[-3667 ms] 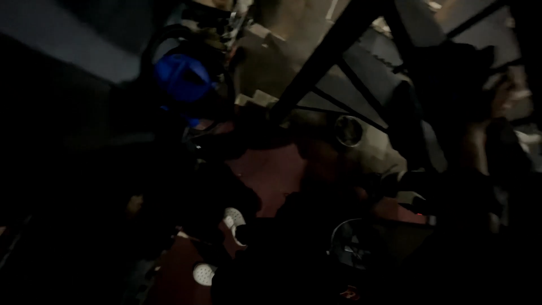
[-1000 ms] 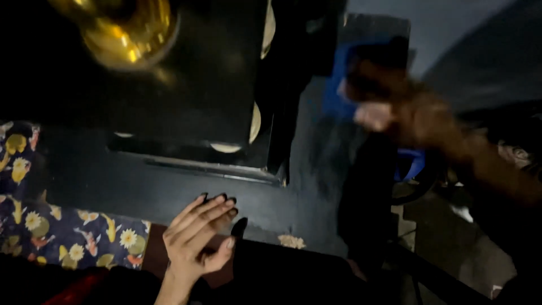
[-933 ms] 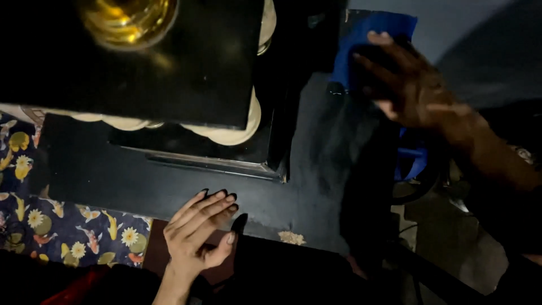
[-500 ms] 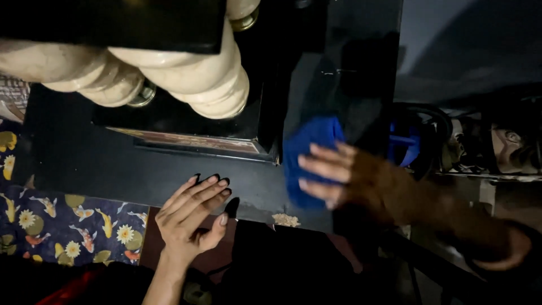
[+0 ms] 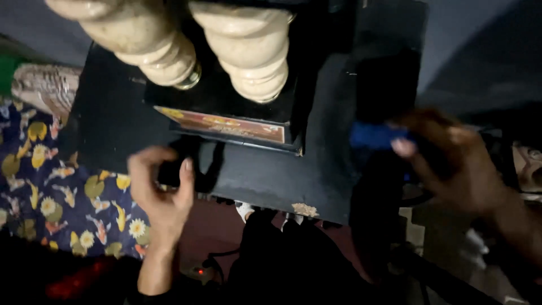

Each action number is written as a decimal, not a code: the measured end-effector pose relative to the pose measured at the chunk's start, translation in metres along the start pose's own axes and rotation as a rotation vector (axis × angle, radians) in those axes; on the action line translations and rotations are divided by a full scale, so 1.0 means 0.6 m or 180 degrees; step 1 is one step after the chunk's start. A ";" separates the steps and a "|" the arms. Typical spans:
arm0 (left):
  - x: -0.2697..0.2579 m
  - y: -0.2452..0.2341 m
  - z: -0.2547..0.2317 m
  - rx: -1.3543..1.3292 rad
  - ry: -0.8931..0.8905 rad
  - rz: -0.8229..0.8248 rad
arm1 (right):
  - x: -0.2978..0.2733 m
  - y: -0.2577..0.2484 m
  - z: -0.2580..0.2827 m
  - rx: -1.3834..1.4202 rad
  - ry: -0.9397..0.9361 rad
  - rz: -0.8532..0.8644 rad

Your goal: Cleaning and dusting trophies and medals with a blue cloth.

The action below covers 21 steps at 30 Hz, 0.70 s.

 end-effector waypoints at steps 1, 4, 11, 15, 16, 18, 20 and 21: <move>0.023 -0.013 -0.015 0.0083 -0.0128 -0.0216 | 0.025 -0.011 -0.006 -0.0576 0.0199 0.0015; 0.059 -0.012 -0.042 0.0272 0.0389 -0.0119 | 0.053 0.057 -0.156 0.1744 0.0587 0.0156; 0.072 0.014 -0.012 0.1014 0.0420 0.0308 | 0.234 0.081 -0.102 -0.1302 0.0053 -0.0304; 0.083 0.016 -0.015 0.1192 0.0513 0.0261 | 0.272 0.112 -0.115 -0.1577 -0.0137 -0.0523; 0.084 0.019 -0.013 0.1292 0.0555 0.0248 | 0.279 0.121 -0.113 -0.1665 -0.0170 -0.0516; 0.083 0.020 -0.016 0.1377 0.0620 0.0195 | 0.272 0.124 -0.110 -0.1334 -0.0209 -0.0195; 0.085 0.022 -0.018 0.1455 0.0685 0.0128 | 0.259 0.128 -0.095 -0.1009 -0.0253 0.0121; 0.087 0.021 -0.019 0.1445 0.0701 0.0081 | 0.249 0.132 -0.090 -0.0879 -0.0035 0.0360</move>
Point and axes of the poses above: each hand's wrist, its own x-axis towards the middle knuckle, its own y-axis out of the palm, z = x × y, the point moved 6 cm from there along x, towards the middle knuckle, and after that the axes turned 6 degrees about -y, right-handed, at the moved point
